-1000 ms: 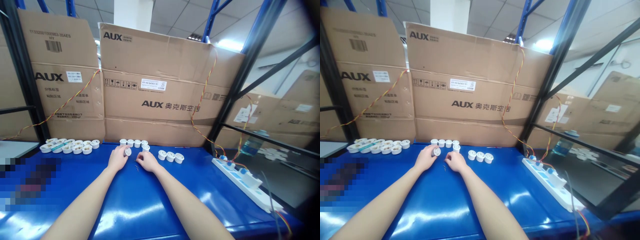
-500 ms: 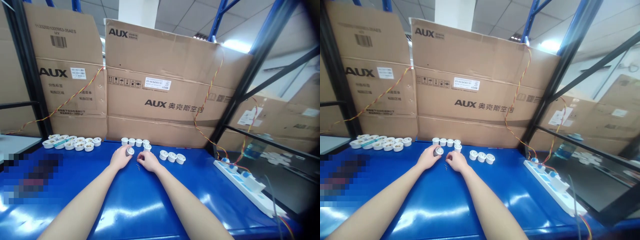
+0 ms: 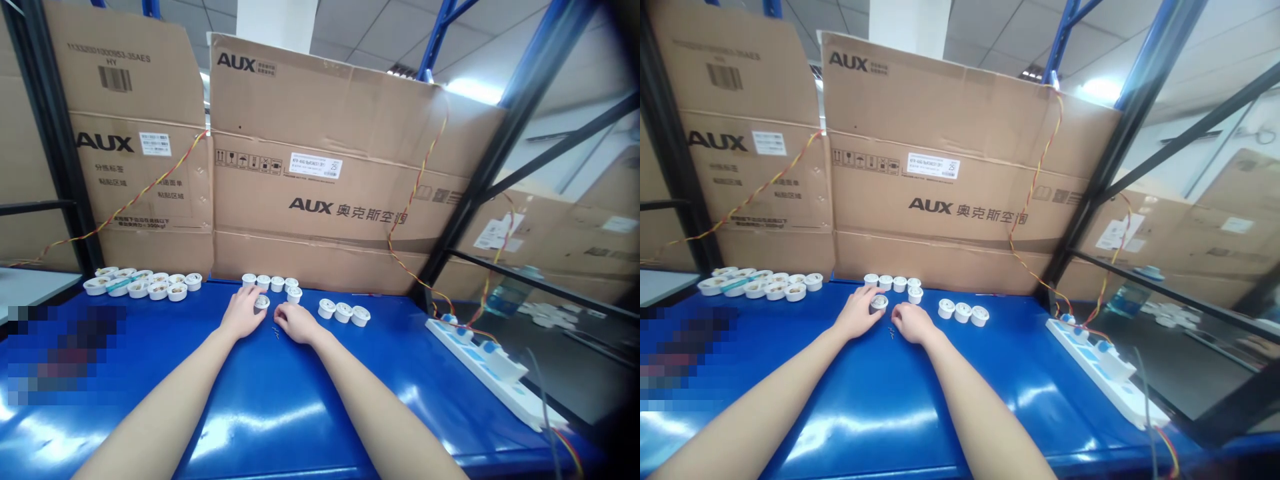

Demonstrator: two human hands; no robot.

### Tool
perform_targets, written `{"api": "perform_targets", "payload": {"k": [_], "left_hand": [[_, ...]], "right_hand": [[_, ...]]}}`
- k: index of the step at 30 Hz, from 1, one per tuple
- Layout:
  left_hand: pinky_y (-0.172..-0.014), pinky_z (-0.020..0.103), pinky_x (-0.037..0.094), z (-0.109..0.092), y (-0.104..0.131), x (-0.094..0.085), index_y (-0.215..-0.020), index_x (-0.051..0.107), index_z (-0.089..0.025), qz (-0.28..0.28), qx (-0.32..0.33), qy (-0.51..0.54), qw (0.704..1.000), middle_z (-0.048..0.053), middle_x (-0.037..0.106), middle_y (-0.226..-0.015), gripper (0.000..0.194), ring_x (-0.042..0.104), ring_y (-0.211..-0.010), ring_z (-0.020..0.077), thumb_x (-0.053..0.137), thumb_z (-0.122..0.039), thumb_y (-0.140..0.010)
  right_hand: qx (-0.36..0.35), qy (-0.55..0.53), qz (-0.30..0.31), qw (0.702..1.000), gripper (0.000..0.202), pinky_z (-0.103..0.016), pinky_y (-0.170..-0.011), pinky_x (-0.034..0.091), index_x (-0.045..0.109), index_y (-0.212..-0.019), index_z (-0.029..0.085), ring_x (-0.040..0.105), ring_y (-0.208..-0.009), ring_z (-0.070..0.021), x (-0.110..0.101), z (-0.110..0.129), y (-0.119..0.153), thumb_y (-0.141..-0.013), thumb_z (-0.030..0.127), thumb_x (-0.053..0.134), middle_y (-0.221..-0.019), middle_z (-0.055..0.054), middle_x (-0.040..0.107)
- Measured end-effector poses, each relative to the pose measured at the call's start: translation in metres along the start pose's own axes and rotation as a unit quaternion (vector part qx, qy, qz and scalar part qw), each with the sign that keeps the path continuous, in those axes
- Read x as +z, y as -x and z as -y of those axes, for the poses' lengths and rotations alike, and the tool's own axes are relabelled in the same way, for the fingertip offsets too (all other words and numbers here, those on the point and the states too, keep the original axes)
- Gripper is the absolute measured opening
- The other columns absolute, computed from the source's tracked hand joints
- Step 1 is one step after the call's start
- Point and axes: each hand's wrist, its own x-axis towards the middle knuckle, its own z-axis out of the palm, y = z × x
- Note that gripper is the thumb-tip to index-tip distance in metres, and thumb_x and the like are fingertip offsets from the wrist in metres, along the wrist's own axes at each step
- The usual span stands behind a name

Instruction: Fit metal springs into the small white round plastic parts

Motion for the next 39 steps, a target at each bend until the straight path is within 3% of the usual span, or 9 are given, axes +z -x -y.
{"api": "perform_targets", "payload": {"k": [5,14,21,39], "left_hand": [[-0.092,0.038,0.043,-0.0073,-0.0002,-0.0018,-0.103,0.061,-0.025,0.001,0.049,0.026,0.998,0.004,0.060,-0.114,0.028,0.051,-0.112,0.0253,0.060,-0.022,-0.076],[-0.089,0.036,0.044,-0.0086,-0.0009,-0.0026,-0.096,0.063,-0.024,0.006,0.029,0.047,0.998,0.004,0.063,-0.106,0.020,0.055,-0.105,0.0237,0.058,-0.023,-0.077],[-0.087,0.036,0.044,-0.0089,-0.0009,-0.0017,-0.094,0.063,-0.025,0.012,0.042,0.051,0.998,0.003,0.064,-0.104,0.018,0.055,-0.103,0.0235,0.058,-0.022,-0.077],[-0.094,0.040,0.041,-0.0055,0.0008,0.0019,-0.092,0.065,-0.025,0.051,0.066,0.034,0.996,0.003,0.058,-0.112,0.016,0.049,-0.109,0.0246,0.059,-0.023,-0.077]], "right_hand": [[0.030,-0.023,-0.003,0.999,0.008,-0.022,-0.062,0.034,0.063,-0.082,0.018,0.056,-0.073,-0.0130,0.0020,0.0000,-0.0025,-0.082,0.023,0.058,-0.085,-0.003,0.066],[0.036,-0.032,0.030,0.998,0.009,-0.022,-0.061,0.033,0.065,-0.084,0.019,0.056,-0.070,-0.0125,0.0013,0.0001,-0.0029,-0.084,0.023,0.056,-0.081,-0.002,0.067],[-0.006,-0.002,0.019,1.000,0.012,-0.023,-0.064,0.033,0.063,-0.083,0.019,0.056,-0.076,-0.0138,0.0012,-0.0016,-0.0008,-0.087,0.024,0.054,-0.087,-0.003,0.067],[-0.007,0.012,0.014,1.000,0.015,-0.023,-0.064,0.034,0.063,-0.085,0.018,0.057,-0.077,-0.0145,0.0028,-0.0010,-0.0006,-0.089,0.027,0.053,-0.088,-0.004,0.067]]}}
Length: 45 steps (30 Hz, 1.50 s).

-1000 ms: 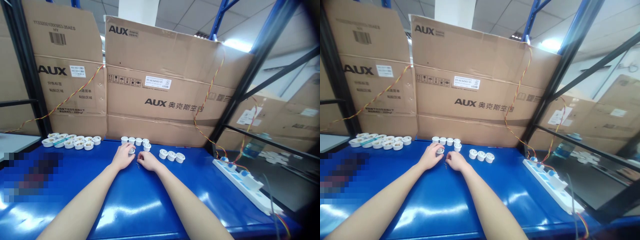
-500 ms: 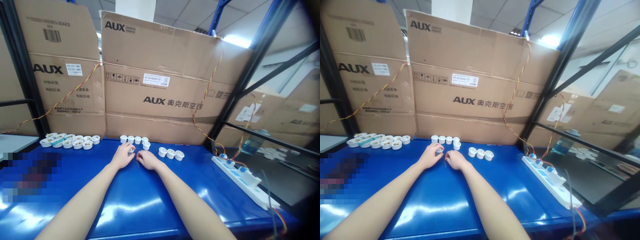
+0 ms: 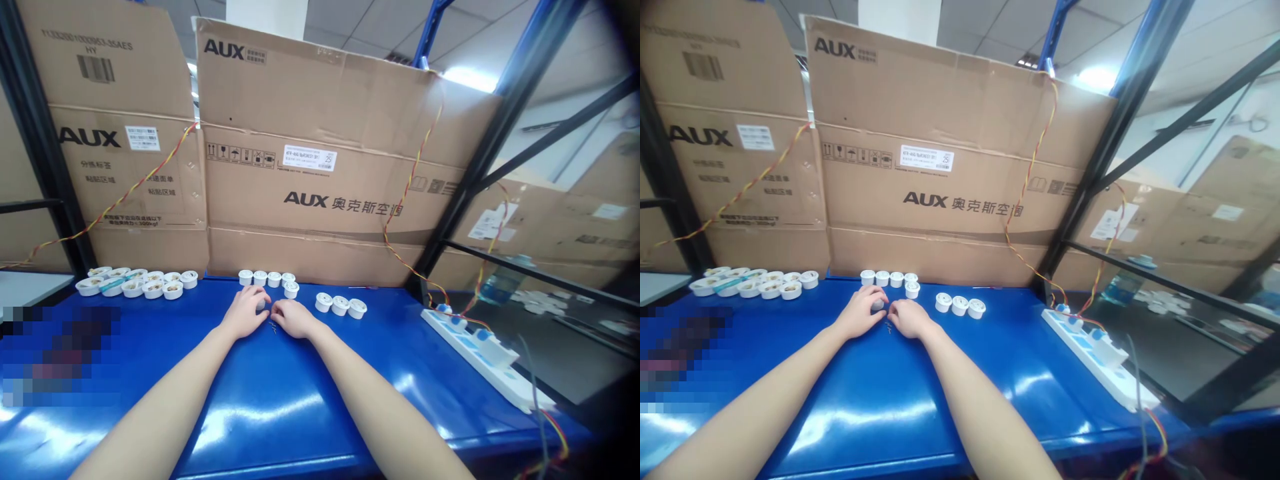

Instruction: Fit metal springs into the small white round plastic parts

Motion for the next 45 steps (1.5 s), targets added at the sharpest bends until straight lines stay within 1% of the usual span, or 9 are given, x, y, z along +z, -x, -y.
{"api": "perform_targets", "payload": {"k": [6,12,18,24,35,41,45], "left_hand": [[-0.091,0.040,0.041,-0.0018,-0.0006,-0.0021,-0.089,0.065,-0.024,-0.007,0.008,0.000,1.000,0.004,0.061,-0.109,0.014,0.051,-0.107,0.0254,0.058,-0.024,-0.077],[-0.088,0.039,0.041,-0.0022,-0.0013,-0.0022,-0.087,0.064,-0.024,-0.010,0.009,0.009,1.000,0.003,0.063,-0.105,0.011,0.052,-0.105,0.0248,0.058,-0.024,-0.078],[-0.089,0.039,0.042,-0.0007,-0.0008,-0.0007,-0.086,0.065,-0.024,-0.013,0.012,0.017,1.000,0.003,0.062,-0.105,0.011,0.052,-0.105,0.0245,0.059,-0.022,-0.077],[-0.092,0.040,0.042,0.0010,-0.0012,0.0008,-0.087,0.065,-0.024,-0.007,0.014,0.020,1.000,0.004,0.060,-0.108,0.012,0.050,-0.107,0.0249,0.060,-0.023,-0.077],[-0.091,0.039,0.043,0.0012,-0.0009,0.0010,-0.087,0.065,-0.024,-0.012,0.020,0.017,1.000,0.003,0.061,-0.106,0.011,0.052,-0.105,0.0243,0.060,-0.023,-0.077],[-0.092,0.039,0.043,0.0015,-0.0011,0.0007,-0.086,0.065,-0.024,-0.011,0.018,0.019,1.000,0.003,0.061,-0.105,0.010,0.052,-0.105,0.0242,0.060,-0.023,-0.077],[-0.093,0.039,0.044,0.0017,-0.0012,0.0012,-0.086,0.065,-0.023,-0.012,0.030,0.032,0.999,0.004,0.061,-0.105,0.011,0.052,-0.104,0.0236,0.060,-0.023,-0.076]], "right_hand": [[-0.014,0.009,-0.001,1.000,0.015,-0.024,-0.065,0.035,0.063,-0.087,0.019,0.057,-0.079,-0.0154,-0.0008,-0.0009,0.0004,-0.089,0.026,0.051,-0.090,-0.004,0.067],[-0.003,0.004,-0.002,1.000,0.014,-0.023,-0.064,0.034,0.064,-0.087,0.018,0.058,-0.079,-0.0153,-0.0021,0.0008,0.0006,-0.089,0.026,0.052,-0.090,-0.004,0.067],[0.025,-0.028,0.006,0.999,0.012,-0.023,-0.060,0.031,0.064,-0.082,0.018,0.056,-0.072,-0.0129,-0.0019,0.0028,-0.0006,-0.086,0.025,0.055,-0.084,-0.003,0.068],[0.018,-0.029,0.005,0.999,0.011,-0.023,-0.057,0.030,0.063,-0.081,0.018,0.054,-0.068,-0.0118,-0.0019,0.0024,-0.0004,-0.085,0.026,0.056,-0.080,-0.002,0.067],[0.005,-0.011,0.008,1.000,0.015,-0.023,-0.063,0.033,0.064,-0.085,0.019,0.058,-0.076,-0.0144,-0.0016,0.0002,0.0004,-0.089,0.029,0.054,-0.087,-0.004,0.068],[0.005,0.002,0.010,1.000,0.017,-0.023,-0.062,0.033,0.064,-0.086,0.018,0.058,-0.077,-0.0145,-0.0019,0.0007,0.0004,-0.090,0.031,0.053,-0.087,-0.004,0.068],[0.014,0.005,0.013,1.000,0.019,-0.023,-0.062,0.032,0.064,-0.086,0.018,0.057,-0.077,-0.0143,-0.0013,0.0022,0.0000,-0.090,0.032,0.053,-0.088,-0.004,0.068]]}}
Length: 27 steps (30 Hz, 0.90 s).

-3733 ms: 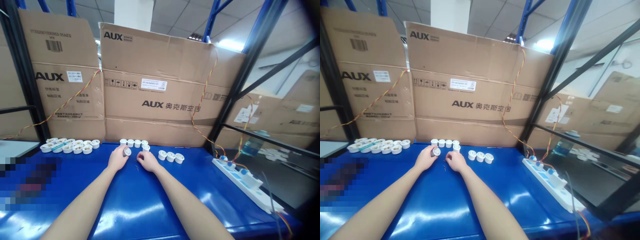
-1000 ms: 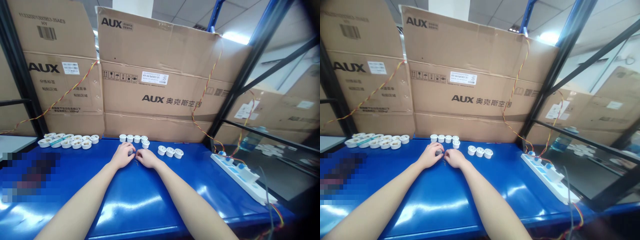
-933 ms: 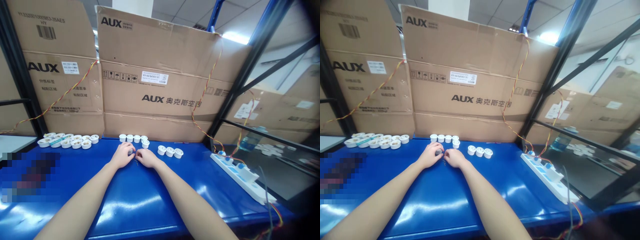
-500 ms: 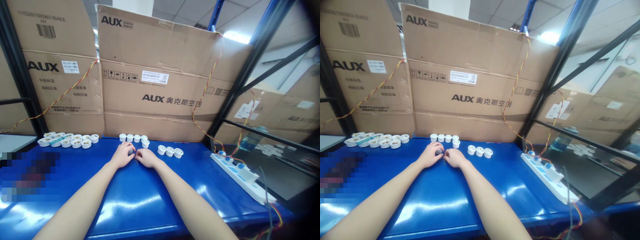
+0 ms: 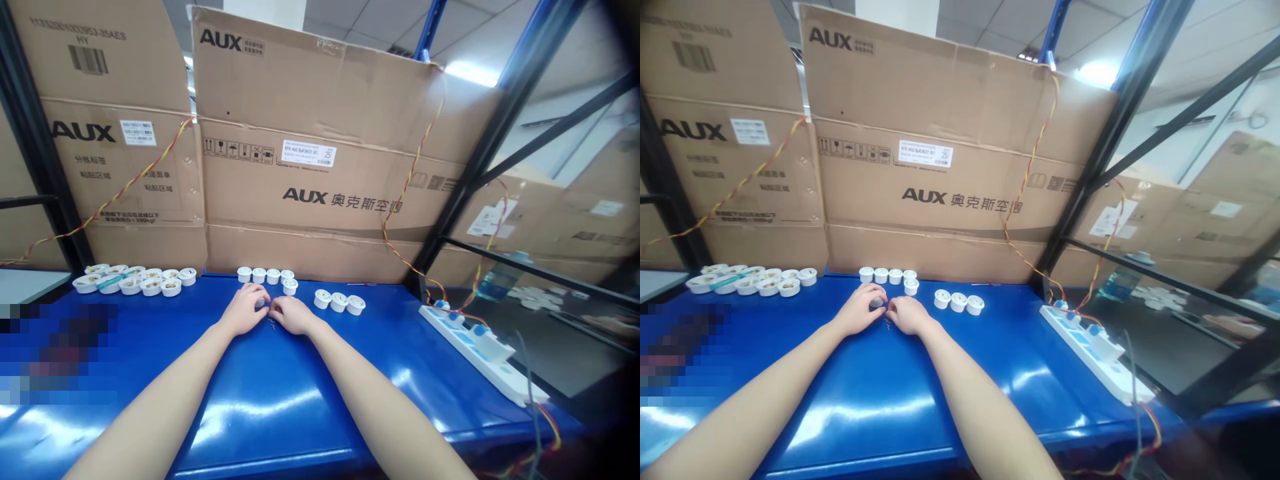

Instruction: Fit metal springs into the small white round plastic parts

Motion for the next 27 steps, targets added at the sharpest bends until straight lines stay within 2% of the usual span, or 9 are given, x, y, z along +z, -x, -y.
{"api": "perform_targets", "payload": {"k": [15,23,27], "left_hand": [[-0.095,0.038,0.044,-0.0028,0.0005,-0.0008,-0.086,0.065,-0.023,0.007,0.014,0.017,1.000,0.004,0.059,-0.107,0.011,0.052,-0.105,0.0226,0.060,-0.021,-0.076],[-0.095,0.039,0.044,-0.0042,0.0005,-0.0022,-0.087,0.065,-0.023,0.011,0.007,0.017,1.000,0.004,0.059,-0.108,0.012,0.052,-0.106,0.0228,0.059,-0.020,-0.077],[-0.095,0.040,0.044,-0.0040,0.0005,-0.0020,-0.087,0.065,-0.022,0.012,0.009,0.016,1.000,0.005,0.059,-0.107,0.012,0.051,-0.106,0.0231,0.059,-0.021,-0.077]], "right_hand": [[-0.012,-0.016,-0.007,1.000,0.022,-0.023,-0.060,0.031,0.064,-0.083,0.017,0.056,-0.072,-0.0138,-0.0001,-0.0004,0.0008,-0.090,0.035,0.052,-0.084,-0.004,0.067],[0.004,-0.022,-0.007,1.000,0.016,-0.022,-0.059,0.030,0.064,-0.082,0.016,0.055,-0.072,-0.0126,-0.0006,0.0030,0.0013,-0.087,0.029,0.055,-0.083,-0.003,0.066],[-0.004,-0.024,-0.011,1.000,0.018,-0.022,-0.059,0.029,0.063,-0.080,0.017,0.053,-0.070,-0.0120,0.0005,0.0014,0.0009,-0.087,0.031,0.055,-0.082,-0.003,0.066]]}}
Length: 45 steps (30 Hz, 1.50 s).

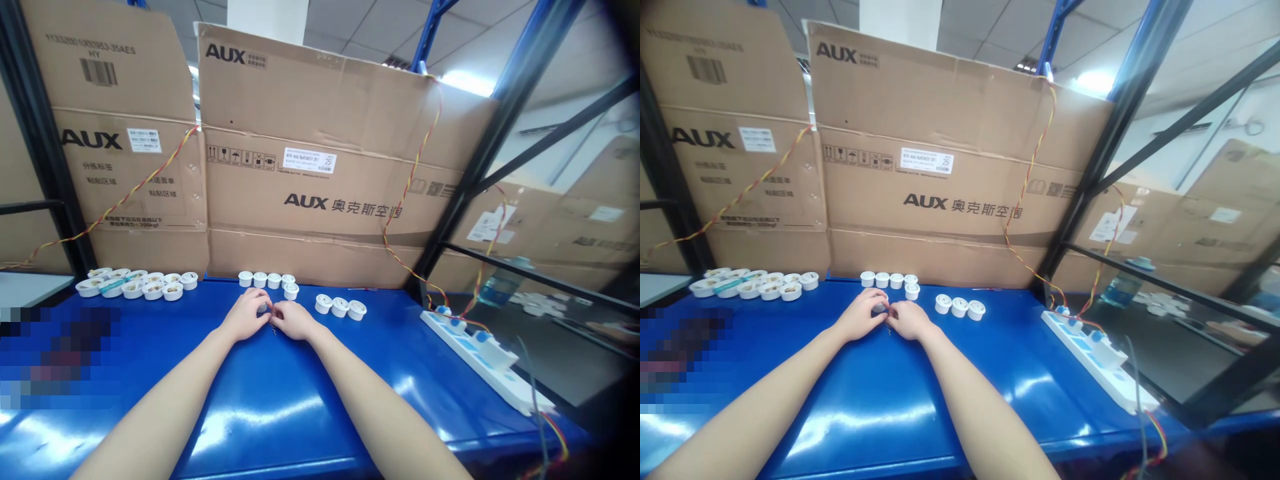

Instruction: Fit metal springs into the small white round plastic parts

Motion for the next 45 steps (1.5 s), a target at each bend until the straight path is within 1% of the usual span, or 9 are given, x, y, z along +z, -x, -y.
{"api": "perform_targets", "payload": {"k": [5,15,25,34,45], "left_hand": [[-0.095,0.040,0.044,0.0014,-0.0003,0.0009,-0.082,0.065,-0.022,0.001,0.005,0.001,1.000,0.004,0.059,-0.108,0.008,0.051,-0.106,0.0231,0.059,-0.021,-0.077],[-0.095,0.039,0.044,0.0024,-0.0002,0.0016,-0.083,0.066,-0.023,-0.002,0.006,0.003,1.000,0.004,0.060,-0.107,0.009,0.051,-0.106,0.0232,0.059,-0.020,-0.077],[-0.096,0.040,0.043,-0.0015,0.0009,-0.0010,-0.096,0.063,-0.025,0.000,-0.007,0.011,1.000,0.004,0.060,-0.107,0.021,0.050,-0.107,0.0237,0.058,-0.020,-0.077],[-0.097,0.040,0.043,-0.0009,0.0003,-0.0005,-0.094,0.063,-0.024,0.005,-0.013,0.021,1.000,0.004,0.060,-0.106,0.018,0.050,-0.107,0.0235,0.059,-0.021,-0.077],[-0.097,0.039,0.043,-0.0006,0.0003,0.0005,-0.092,0.063,-0.024,0.003,-0.016,0.021,1.000,0.004,0.060,-0.106,0.017,0.049,-0.107,0.0235,0.058,-0.020,-0.076]], "right_hand": [[-0.003,0.000,-0.004,1.000,0.018,-0.022,-0.058,0.028,0.063,-0.079,0.017,0.052,-0.068,-0.0116,0.0007,-0.0009,-0.0005,-0.086,0.031,0.055,-0.079,-0.002,0.065],[0.002,-0.005,-0.002,1.000,0.015,-0.023,-0.057,0.028,0.063,-0.080,0.017,0.052,-0.068,-0.0118,-0.0006,0.0017,0.0006,-0.086,0.029,0.055,-0.081,-0.002,0.065],[0.000,0.010,0.003,1.000,0.016,-0.023,-0.059,0.030,0.063,-0.079,0.017,0.055,-0.070,-0.0126,-0.0016,0.0024,0.0007,-0.086,0.028,0.055,-0.082,-0.002,0.066],[-0.009,-0.005,-0.009,1.000,0.014,-0.022,-0.059,0.030,0.061,-0.078,0.018,0.055,-0.071,-0.0124,-0.0007,0.0004,0.0010,-0.085,0.028,0.055,-0.082,-0.002,0.066],[-0.010,-0.003,-0.002,1.000,0.015,-0.023,-0.058,0.028,0.062,-0.079,0.017,0.053,-0.069,-0.0118,-0.0009,0.0010,0.0011,-0.086,0.028,0.055,-0.081,-0.002,0.065]]}}
